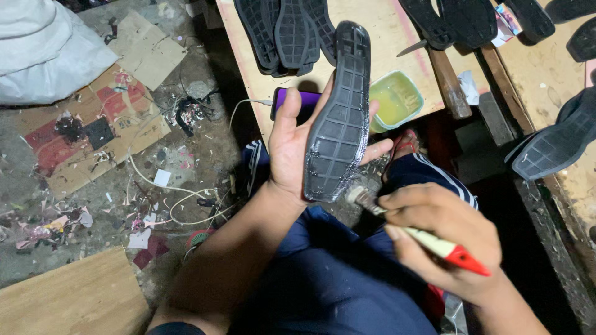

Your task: The person sits on the floor and uses a brush to apply glue from a small container onto the bottom of rubber shoe soles, holding each sole in one hand while brushing. Coated soles are placed on the workbench with other finished soles.

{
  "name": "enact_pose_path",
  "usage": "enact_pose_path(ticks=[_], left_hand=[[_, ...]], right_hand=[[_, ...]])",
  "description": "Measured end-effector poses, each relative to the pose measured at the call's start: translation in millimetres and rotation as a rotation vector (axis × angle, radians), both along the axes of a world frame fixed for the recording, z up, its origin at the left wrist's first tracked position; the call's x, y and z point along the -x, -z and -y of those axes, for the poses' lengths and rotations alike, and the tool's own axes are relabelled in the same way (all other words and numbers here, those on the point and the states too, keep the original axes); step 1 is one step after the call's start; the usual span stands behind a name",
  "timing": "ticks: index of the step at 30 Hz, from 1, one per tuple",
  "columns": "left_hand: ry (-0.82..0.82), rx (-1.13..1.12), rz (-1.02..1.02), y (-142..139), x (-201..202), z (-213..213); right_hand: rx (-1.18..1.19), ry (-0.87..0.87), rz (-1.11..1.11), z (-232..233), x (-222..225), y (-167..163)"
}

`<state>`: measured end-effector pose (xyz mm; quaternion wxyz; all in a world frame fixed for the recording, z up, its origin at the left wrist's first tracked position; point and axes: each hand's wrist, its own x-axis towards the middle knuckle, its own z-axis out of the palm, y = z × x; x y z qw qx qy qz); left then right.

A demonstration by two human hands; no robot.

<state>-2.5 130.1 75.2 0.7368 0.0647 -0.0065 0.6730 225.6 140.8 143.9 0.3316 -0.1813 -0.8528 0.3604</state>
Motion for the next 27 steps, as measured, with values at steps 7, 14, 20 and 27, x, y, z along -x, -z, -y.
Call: enact_pose_path(ticks=[7, 14, 20, 27], left_hand=[[-0.042, -0.125, 0.003, -9.5, 18.4, 30.4], [-0.031, -0.165, -0.115, -7.4, 20.4, 49.7], [-0.039, -0.169, -0.189, 3.3, 23.0, 53.9], [-0.054, -0.084, -0.221, 17.7, 23.9, 52.7]], right_hand=[[0.089, 0.36, -0.119, -74.1, -7.7, 40.7], [-0.246, 0.353, 0.316, -164.7, 27.9, 124.2], [-0.386, 0.364, 0.409, -173.8, 41.2, 134.8], [0.199, 0.464, 0.158, -143.5, 23.6, 114.0]])
